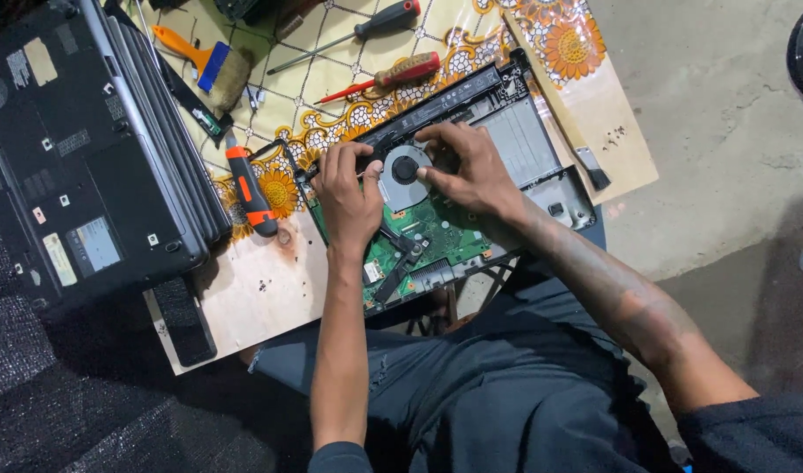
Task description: The person works on a disassembled laptop placed on a low table, using their hands to manipulate the internal cooling fan and motherboard. They then use a red-handled screwdriver to tighten screws on the fan assembly.
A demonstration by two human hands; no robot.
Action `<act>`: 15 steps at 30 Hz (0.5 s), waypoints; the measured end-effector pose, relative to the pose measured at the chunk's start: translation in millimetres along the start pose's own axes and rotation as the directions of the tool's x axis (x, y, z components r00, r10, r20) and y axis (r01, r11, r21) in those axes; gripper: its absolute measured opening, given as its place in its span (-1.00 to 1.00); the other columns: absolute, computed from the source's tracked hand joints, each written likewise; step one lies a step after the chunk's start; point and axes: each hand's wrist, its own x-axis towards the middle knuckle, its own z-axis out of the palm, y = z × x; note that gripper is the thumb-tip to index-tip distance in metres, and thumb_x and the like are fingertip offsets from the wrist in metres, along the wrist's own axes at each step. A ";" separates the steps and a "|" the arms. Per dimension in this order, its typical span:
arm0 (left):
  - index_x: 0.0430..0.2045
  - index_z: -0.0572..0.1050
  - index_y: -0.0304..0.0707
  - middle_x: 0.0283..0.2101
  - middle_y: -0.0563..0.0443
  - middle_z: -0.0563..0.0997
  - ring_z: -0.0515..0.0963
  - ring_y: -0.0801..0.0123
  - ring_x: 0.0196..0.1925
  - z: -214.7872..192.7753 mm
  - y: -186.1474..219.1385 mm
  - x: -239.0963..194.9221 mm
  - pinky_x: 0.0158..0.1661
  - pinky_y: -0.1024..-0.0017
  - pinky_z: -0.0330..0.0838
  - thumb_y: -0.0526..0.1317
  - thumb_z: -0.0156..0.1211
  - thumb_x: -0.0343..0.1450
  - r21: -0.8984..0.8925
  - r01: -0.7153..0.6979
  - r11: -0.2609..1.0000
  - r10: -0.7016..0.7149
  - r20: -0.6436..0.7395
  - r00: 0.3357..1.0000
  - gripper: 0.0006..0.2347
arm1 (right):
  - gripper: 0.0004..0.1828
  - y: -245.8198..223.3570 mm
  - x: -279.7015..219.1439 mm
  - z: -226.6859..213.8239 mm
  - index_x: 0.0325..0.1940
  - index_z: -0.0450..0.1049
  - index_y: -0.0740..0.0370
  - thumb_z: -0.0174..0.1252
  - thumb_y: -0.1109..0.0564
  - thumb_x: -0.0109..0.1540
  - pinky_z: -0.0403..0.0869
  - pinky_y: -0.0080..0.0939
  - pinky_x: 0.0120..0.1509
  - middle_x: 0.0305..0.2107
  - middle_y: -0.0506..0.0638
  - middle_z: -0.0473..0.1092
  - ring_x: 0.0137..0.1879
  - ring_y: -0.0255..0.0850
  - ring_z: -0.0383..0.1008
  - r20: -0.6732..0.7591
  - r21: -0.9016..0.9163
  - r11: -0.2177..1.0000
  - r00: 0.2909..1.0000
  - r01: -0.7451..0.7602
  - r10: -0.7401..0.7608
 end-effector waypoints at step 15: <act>-0.35 0.56 -0.28 -0.29 -0.07 0.53 0.55 0.01 -0.21 -2.9 -3.7 8.1 -0.18 0.26 0.46 -0.50 0.17 0.32 -0.335 0.034 0.942 -0.060 -0.068 0.996 -0.85 | -0.69 -5.6 5.0 -8.2 -0.19 0.52 0.38 0.24 0.04 0.18 0.35 -0.32 -0.48 -0.65 0.02 0.33 -0.66 -0.22 0.30 0.021 0.083 0.996 0.999 0.024 -0.026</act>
